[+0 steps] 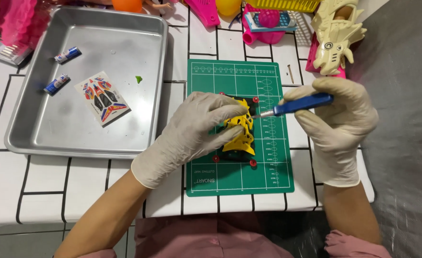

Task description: The person assembles a yellow toy car on a green cutting mat, using a blue screwdriver to tighten screws on the wheels. After assembling the car, the person places it into a cardboard box and hands the box to another person sitting nearby.

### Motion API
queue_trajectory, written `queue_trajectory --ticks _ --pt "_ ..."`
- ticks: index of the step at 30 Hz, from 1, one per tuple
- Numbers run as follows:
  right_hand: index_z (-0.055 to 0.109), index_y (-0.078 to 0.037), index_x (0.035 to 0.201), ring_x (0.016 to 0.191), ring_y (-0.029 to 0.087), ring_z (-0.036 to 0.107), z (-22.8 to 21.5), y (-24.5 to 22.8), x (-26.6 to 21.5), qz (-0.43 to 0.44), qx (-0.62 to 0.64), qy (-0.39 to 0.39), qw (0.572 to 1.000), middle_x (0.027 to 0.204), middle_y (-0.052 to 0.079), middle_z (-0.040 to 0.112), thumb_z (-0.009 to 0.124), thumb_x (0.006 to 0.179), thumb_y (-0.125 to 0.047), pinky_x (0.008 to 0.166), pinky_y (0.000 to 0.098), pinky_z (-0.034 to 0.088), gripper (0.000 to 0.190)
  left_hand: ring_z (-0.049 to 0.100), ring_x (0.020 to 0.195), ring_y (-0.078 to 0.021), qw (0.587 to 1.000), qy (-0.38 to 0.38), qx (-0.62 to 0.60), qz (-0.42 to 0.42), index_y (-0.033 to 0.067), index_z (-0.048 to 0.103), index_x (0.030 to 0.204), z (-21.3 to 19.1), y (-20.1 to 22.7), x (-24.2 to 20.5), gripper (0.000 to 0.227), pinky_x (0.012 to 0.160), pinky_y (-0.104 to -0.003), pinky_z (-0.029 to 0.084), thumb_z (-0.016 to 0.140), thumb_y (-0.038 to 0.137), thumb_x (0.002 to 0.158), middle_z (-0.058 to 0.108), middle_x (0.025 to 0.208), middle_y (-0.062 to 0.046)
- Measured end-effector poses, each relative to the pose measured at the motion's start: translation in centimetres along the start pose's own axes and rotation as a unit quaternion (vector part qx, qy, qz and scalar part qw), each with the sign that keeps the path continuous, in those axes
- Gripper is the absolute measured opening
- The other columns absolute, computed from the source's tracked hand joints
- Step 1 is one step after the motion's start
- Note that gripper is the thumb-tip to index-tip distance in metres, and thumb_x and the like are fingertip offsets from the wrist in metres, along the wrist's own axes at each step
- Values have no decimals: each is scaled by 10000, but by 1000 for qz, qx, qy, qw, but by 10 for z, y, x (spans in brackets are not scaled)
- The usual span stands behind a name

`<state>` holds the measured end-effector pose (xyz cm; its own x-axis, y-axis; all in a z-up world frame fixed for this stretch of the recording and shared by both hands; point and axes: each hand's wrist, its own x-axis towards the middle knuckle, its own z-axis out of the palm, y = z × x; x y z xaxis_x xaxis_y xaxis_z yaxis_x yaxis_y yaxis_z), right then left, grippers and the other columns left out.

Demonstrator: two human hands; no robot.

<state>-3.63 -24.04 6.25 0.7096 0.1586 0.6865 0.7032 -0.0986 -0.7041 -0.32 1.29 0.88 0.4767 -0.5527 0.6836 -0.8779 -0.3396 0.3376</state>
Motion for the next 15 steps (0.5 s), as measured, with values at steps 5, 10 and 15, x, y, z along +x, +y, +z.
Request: queue_trajectory --ticks 5,10,15 --pt "513 102 1296 1054 383 743 -23 -21 -48 50 -66 -29 996 1137 332 665 702 880 112 978 444 693 456 632 1180 -239 996 -92 11 13 163 582 1367 20 -1 -10 383 1026 -459 434 668 336 1036 632 1374 -64" --pt "562 136 1247 960 396 757 -14 -32 -69 37 -156 -69 985 1061 324 698 721 861 79 896 429 699 421 600 1262 -214 992 -129 -11 -3 151 634 1341 19 5 -7 321 1066 -442 403 544 304 1074 635 1398 -55" --pt "612 151 1153 912 371 761 -6 -33 -70 -11 -221 -121 968 1034 283 722 713 903 130 859 393 668 271 670 1172 -314 986 -166 -21 8 78 714 1245 8 2 0 340 986 -478 505 600 319 1034 690 1311 -141"
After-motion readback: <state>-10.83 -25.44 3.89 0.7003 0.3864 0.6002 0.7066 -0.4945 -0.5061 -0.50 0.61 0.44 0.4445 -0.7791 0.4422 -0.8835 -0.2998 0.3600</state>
